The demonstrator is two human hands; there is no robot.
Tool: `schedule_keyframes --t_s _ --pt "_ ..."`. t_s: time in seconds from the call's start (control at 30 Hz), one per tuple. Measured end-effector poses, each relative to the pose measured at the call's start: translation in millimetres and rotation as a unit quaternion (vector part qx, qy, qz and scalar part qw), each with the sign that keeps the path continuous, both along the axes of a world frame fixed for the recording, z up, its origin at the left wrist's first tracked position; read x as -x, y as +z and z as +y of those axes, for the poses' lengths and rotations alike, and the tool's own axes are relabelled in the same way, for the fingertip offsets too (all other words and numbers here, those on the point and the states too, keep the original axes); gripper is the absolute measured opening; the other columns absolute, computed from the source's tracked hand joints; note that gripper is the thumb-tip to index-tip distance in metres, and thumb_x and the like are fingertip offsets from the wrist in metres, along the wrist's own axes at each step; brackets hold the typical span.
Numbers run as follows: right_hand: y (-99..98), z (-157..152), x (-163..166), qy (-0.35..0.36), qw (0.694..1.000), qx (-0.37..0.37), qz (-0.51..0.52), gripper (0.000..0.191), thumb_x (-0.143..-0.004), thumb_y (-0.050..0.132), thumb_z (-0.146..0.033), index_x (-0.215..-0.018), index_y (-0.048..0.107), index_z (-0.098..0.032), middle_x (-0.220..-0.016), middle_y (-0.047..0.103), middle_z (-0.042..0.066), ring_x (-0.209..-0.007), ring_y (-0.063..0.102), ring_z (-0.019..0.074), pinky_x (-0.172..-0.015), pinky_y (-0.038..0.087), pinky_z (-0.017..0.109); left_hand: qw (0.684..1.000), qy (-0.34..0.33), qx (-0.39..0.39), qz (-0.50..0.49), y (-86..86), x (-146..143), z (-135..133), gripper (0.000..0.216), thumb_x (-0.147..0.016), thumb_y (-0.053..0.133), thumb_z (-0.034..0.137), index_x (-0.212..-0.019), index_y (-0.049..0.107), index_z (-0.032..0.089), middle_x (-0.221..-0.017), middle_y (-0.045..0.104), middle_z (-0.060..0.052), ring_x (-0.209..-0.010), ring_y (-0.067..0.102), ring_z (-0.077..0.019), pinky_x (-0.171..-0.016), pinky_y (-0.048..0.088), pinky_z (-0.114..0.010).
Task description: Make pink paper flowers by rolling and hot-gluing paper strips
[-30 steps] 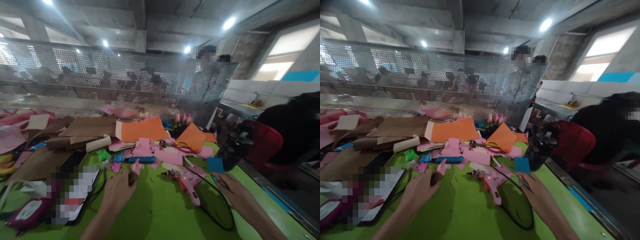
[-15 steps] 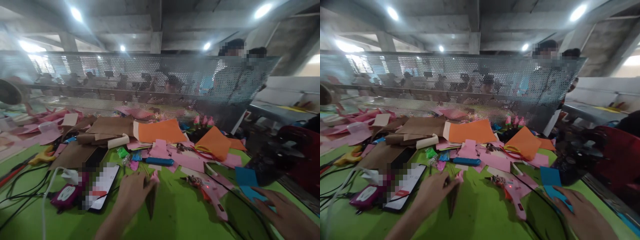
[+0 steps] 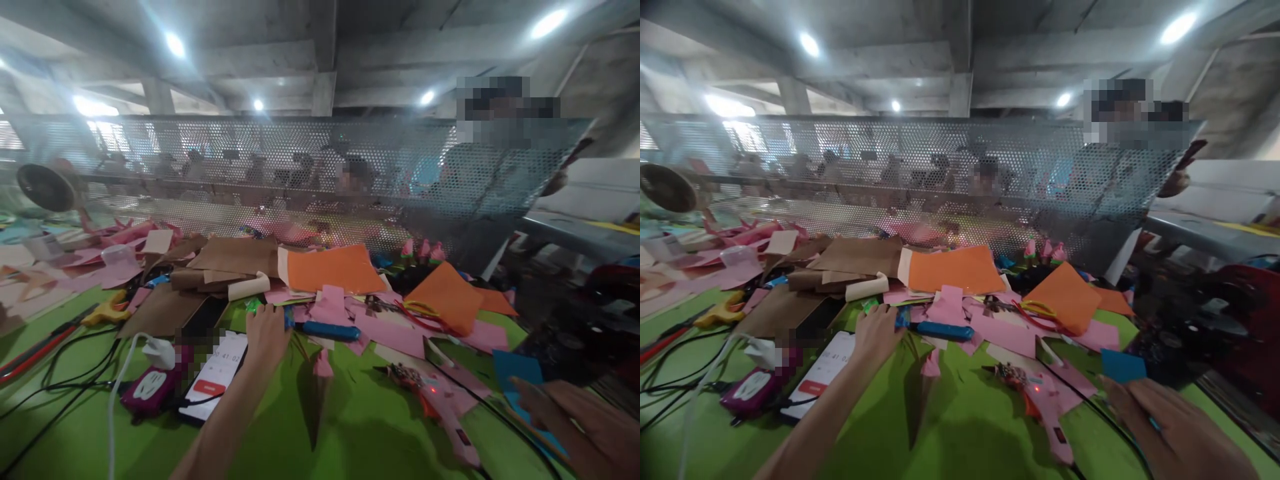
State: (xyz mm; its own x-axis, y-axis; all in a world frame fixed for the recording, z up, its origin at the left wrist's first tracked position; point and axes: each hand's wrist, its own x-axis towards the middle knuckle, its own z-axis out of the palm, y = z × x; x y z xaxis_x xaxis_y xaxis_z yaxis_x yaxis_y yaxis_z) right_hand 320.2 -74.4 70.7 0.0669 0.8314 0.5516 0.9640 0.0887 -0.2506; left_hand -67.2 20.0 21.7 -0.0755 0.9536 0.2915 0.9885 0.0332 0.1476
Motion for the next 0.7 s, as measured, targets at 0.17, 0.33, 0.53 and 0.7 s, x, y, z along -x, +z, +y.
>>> schedule_keyframes --t_s 0.17,0.33,0.53,0.7 --pt "24.4 0.0 55.2 0.103 0.993 0.027 0.05 0.055 -0.088 0.033 -0.068 -0.073 0.064 -0.025 -0.082 0.069 0.011 -0.077 0.064 0.0258 -0.067 0.047 0.033 1.0 -0.008 -0.007 0.006 -3.4 -0.1 2.8 0.026 -0.082 0.058 0.029 -0.104 0.063 0.016 -0.108 0.063 -0.013 -0.105 0.052 -0.0305 -0.086 0.036 -0.042" --pt "28.7 9.6 111.1 0.211 0.972 0.066 0.076 0.034 -0.095 0.041 -0.047 -0.078 0.059 -0.023 -0.077 0.065 0.006 -0.072 0.059 0.0225 -0.065 0.043 0.032 1.0 -0.009 -0.007 0.004 -6.9 0.9 2.2 0.03 -0.083 0.058 0.031 -0.11 0.06 0.018 -0.109 0.062 -0.012 -0.106 0.051 -0.0304 -0.088 0.035 -0.043" --pt "28.0 18.3 157.2 0.284 0.95 0.095 0.094 0.023 -0.095 0.047 -0.036 -0.079 0.058 -0.024 -0.076 0.063 0.004 -0.071 0.058 0.0215 -0.064 0.04 0.031 1.0 -0.022 -0.011 -0.009 -11.3 1.6 7.6 0.023 -0.083 0.059 0.03 -0.103 0.062 0.019 -0.106 0.065 -0.011 -0.104 0.053 -0.029 -0.087 0.034 -0.041" --pt "15.5 30.0 171.7 0.292 0.937 0.128 0.139 0.018 -0.095 0.048 -0.031 -0.086 0.061 -0.023 -0.082 0.064 0.005 -0.077 0.058 0.0221 -0.065 0.04 0.031 0.999 -0.024 -0.024 -0.034 -8.9 6.1 2.5 0.018 -0.085 0.057 0.029 -0.099 0.061 0.02 -0.103 0.066 -0.008 -0.1 0.056 -0.0276 -0.084 0.035 -0.039"
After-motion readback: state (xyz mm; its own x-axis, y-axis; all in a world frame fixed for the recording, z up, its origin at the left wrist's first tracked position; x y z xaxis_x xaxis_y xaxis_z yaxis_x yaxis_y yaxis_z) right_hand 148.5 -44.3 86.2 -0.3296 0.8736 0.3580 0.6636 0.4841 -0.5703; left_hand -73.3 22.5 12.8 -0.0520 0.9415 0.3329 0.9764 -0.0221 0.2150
